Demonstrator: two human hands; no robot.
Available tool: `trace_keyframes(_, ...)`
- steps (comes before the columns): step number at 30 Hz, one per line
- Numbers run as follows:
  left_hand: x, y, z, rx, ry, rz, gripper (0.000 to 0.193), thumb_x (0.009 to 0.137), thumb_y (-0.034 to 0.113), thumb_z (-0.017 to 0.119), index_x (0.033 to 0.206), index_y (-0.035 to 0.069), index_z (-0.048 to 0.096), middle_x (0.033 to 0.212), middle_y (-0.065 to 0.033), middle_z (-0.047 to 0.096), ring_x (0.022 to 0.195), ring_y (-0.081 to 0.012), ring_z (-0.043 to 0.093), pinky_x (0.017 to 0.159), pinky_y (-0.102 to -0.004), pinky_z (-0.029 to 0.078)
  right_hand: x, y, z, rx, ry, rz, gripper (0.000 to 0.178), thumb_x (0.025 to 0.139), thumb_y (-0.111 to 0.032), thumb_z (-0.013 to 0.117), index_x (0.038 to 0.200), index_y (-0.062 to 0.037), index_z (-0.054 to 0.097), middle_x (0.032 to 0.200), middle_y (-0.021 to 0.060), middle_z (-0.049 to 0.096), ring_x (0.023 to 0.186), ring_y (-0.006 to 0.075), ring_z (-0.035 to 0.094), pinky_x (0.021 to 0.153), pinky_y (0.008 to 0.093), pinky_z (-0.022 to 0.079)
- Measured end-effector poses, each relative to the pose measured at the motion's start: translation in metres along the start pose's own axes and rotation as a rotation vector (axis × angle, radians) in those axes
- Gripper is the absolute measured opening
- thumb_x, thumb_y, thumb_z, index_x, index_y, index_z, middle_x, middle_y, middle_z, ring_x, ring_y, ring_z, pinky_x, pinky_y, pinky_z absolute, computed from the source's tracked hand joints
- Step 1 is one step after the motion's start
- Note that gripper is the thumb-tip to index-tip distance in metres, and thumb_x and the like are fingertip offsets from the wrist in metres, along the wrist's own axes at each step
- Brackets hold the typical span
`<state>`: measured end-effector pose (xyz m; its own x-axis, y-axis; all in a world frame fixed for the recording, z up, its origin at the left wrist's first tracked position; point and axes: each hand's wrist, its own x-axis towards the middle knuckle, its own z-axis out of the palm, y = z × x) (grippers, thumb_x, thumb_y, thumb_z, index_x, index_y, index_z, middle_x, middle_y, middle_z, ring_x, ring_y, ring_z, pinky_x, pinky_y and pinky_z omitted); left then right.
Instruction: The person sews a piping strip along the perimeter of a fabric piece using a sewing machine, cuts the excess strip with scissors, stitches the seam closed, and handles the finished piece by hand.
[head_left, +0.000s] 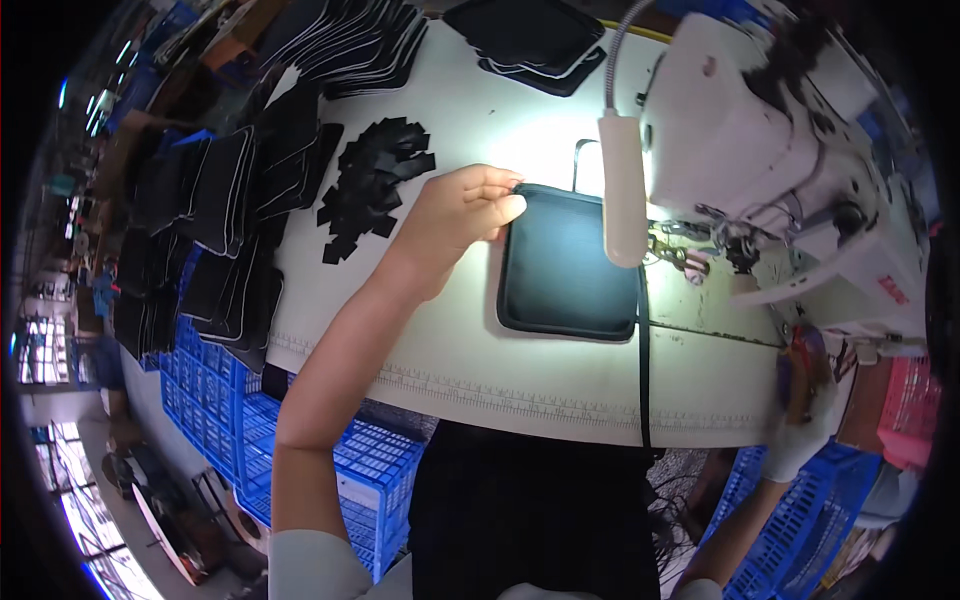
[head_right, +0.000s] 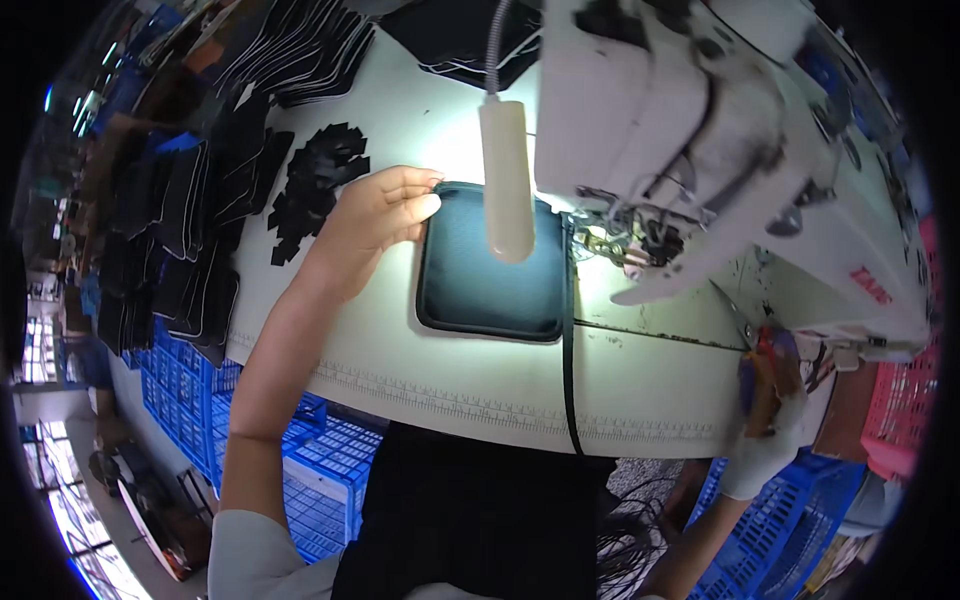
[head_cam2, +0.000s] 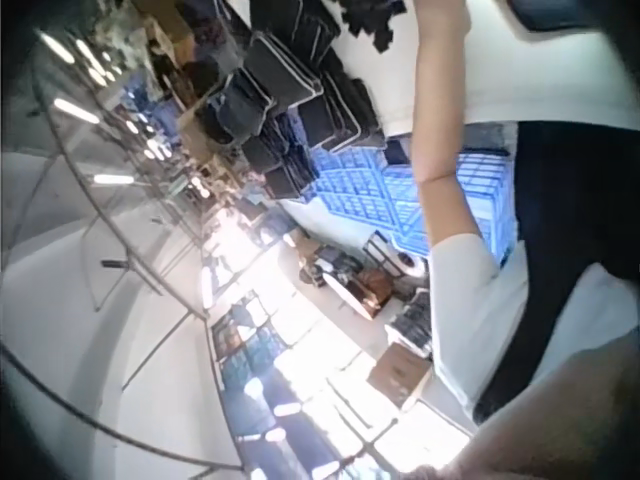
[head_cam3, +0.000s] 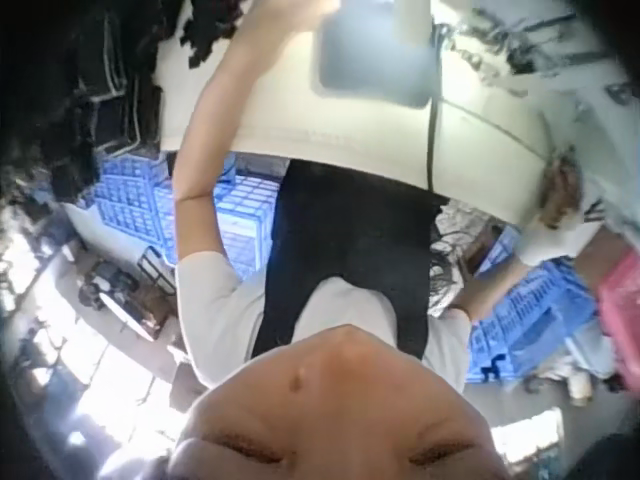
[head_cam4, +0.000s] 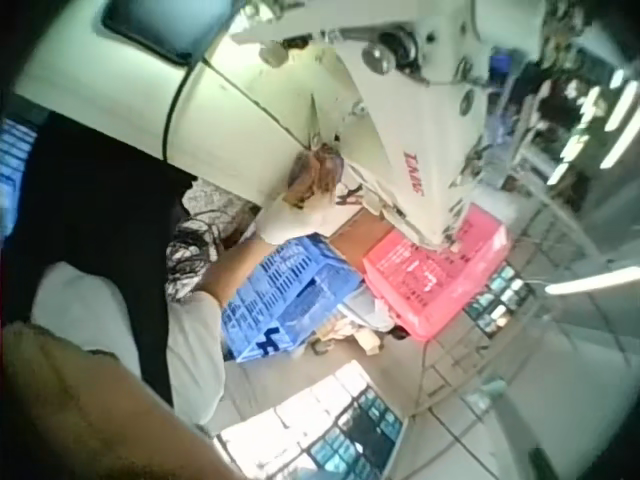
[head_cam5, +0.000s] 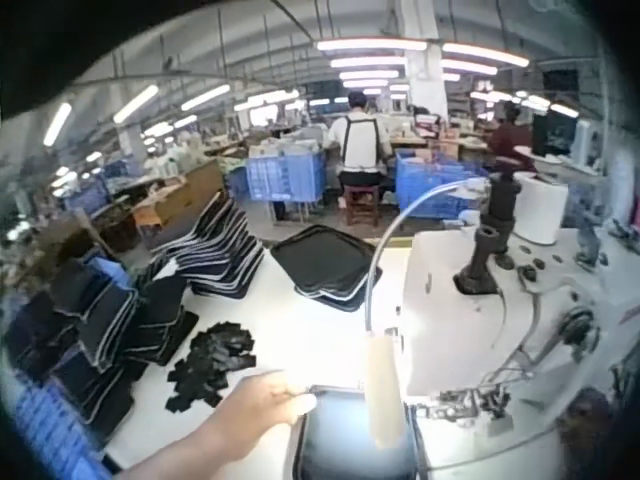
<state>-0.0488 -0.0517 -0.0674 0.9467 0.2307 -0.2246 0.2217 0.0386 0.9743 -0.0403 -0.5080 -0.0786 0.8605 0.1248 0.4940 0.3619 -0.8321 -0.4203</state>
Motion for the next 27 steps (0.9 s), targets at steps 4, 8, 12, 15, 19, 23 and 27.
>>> trace_keyframes(4, 0.005, -0.004, -0.007, 0.012, -0.057, 0.005, 0.042, 0.087, 0.015, 0.07, 0.123, -0.007, 0.063, 0.104, -0.0088, 0.068, 0.087, -0.0116, 0.061, 0.078, -0.0274, 0.051, -0.003, 0.035, -0.002, -0.056, -0.062, -0.103, 0.027, 0.102, 0.001, 0.049, 0.123, 0.0077, 0.064, 0.129, 0.0215, 0.064, 0.12, 0.0341, 0.061, 0.104, 0.0427, 0.046)
trace_keyframes(8, 0.006, -0.002, -0.007, 0.016, -0.094, -0.011, 0.039, 0.089, 0.014, 0.072, 0.118, -0.008, 0.063, 0.102, -0.0097, 0.067, 0.086, -0.0119, 0.063, 0.078, -0.0276, 0.054, -0.003, 0.035, -0.003, -0.061, -0.087, -0.113, 0.027, 0.102, 0.001, 0.047, 0.122, 0.0081, 0.064, 0.128, 0.0215, 0.064, 0.121, 0.0356, 0.061, 0.105, 0.0433, 0.045)
trace_keyframes(12, 0.004, -0.002, -0.013, -0.031, -0.167, -0.077, 0.029, 0.091, 0.016, 0.074, 0.107, -0.006, 0.065, 0.093, -0.0075, 0.068, 0.082, -0.0115, 0.065, 0.074, -0.0272, 0.056, -0.003, 0.037, 0.001, -0.048, -0.077, -0.122, 0.027, 0.102, 0.001, 0.047, 0.122, 0.0081, 0.064, 0.128, 0.0217, 0.065, 0.121, 0.0351, 0.06, 0.105, 0.0426, 0.045)
trace_keyframes(15, 0.006, -0.004, -0.012, 0.051, -0.164, -0.039, 0.026, 0.09, 0.017, 0.075, 0.102, -0.004, 0.065, 0.085, -0.0061, 0.067, 0.072, -0.0113, 0.064, 0.066, -0.0255, 0.056, 0.006, 0.037, -0.003, -0.077, -0.123, -0.179, 0.027, 0.102, 0.001, 0.049, 0.123, 0.0074, 0.064, 0.127, 0.0211, 0.065, 0.119, 0.0336, 0.062, 0.103, 0.0405, 0.046)
trace_keyframes(19, 0.003, 0.004, -0.012, 0.166, -0.15, -0.038, 0.025, 0.09, 0.019, 0.076, 0.099, -0.002, 0.065, 0.08, -0.0067, 0.067, 0.061, -0.0113, 0.064, 0.058, -0.0231, 0.054, 0.019, 0.065, -0.031, -0.104, -0.349, 0.066, 0.033, 0.099, -0.003, 0.059, 0.131, 0.0066, 0.059, 0.129, 0.0207, 0.065, 0.12, 0.0302, 0.062, 0.104, 0.0381, 0.045)
trace_keyframes(23, -0.005, 0.011, 0.0, 0.55, 0.061, 0.07, 0.02, 0.087, 0.02, 0.077, 0.093, 0.002, 0.069, 0.071, -0.0023, 0.066, 0.059, -0.0096, 0.062, 0.055, -0.0244, 0.049, 0.03, 0.091, -0.044, -0.349, -0.43, -0.077, 0.046, 0.089, -0.002, 0.068, 0.134, 0.0048, 0.057, 0.126, 0.021, 0.066, 0.117, 0.0318, 0.063, 0.1, 0.0354, 0.047)
trace_keyframes(27, -0.014, 0.001, 0.024, 0.763, 0.198, 0.417, 0.019, 0.084, 0.019, 0.075, 0.094, 0.003, 0.069, 0.067, -0.0059, 0.064, 0.061, -0.0104, 0.058, 0.058, -0.0307, 0.046, 0.053, 0.074, -0.039, -0.288, -0.545, -0.018, 0.054, 0.084, -0.001, 0.069, 0.136, 0.0012, 0.055, 0.121, 0.0202, 0.066, 0.112, 0.0349, 0.064, 0.096, 0.0368, 0.048)
